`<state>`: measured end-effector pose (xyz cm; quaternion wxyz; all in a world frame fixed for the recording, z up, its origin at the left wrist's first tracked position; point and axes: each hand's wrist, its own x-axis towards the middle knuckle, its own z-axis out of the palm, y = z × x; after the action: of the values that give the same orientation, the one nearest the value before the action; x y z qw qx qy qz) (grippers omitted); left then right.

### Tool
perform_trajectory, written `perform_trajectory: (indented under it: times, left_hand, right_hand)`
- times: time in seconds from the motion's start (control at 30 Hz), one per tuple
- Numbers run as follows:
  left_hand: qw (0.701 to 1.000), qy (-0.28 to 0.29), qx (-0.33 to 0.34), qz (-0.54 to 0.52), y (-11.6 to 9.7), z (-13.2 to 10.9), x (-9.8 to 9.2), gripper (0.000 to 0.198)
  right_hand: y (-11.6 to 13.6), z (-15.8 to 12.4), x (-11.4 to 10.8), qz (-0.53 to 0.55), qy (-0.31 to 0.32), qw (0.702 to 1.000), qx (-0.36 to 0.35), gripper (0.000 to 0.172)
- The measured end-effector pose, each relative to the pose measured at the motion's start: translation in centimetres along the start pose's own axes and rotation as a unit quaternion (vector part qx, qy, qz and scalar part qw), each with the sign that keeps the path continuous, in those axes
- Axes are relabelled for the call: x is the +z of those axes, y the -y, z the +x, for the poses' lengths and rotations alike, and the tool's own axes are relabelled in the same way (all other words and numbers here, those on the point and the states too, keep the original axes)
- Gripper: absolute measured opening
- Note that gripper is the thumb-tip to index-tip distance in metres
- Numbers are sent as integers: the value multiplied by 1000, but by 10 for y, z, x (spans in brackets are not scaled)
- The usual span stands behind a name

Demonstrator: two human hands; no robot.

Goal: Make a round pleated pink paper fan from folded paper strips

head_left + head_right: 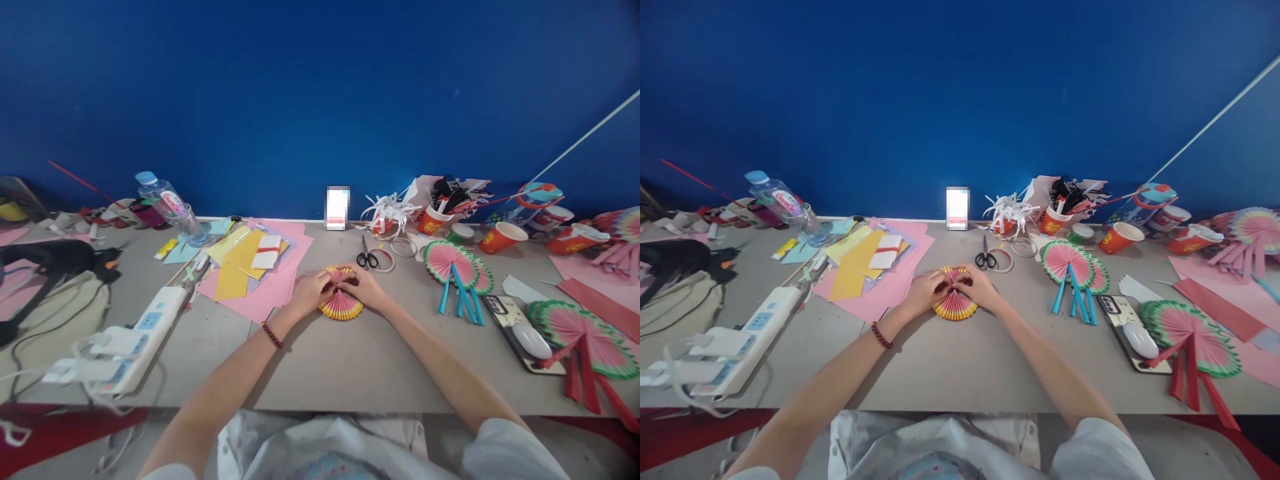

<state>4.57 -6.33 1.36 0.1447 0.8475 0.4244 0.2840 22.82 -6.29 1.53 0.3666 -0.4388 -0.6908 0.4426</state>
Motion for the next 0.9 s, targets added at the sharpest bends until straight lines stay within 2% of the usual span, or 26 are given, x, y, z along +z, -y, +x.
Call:
perform_trajectory:
  times: [0.23,0.53,0.9]
  left_hand:
    - [999,-7,-2,-32,4,-1,3,7]
    - [999,-2,-11,-52,3,-1,2,6]
    - [997,13,-35,-69,-1,0,1,6]
  right_hand:
    - [-6,1,1,22,10,1000,0,37]
    - [0,2,2,13,12,1000,24,35]
    - [4,0,3,17,16,1000,20,38]
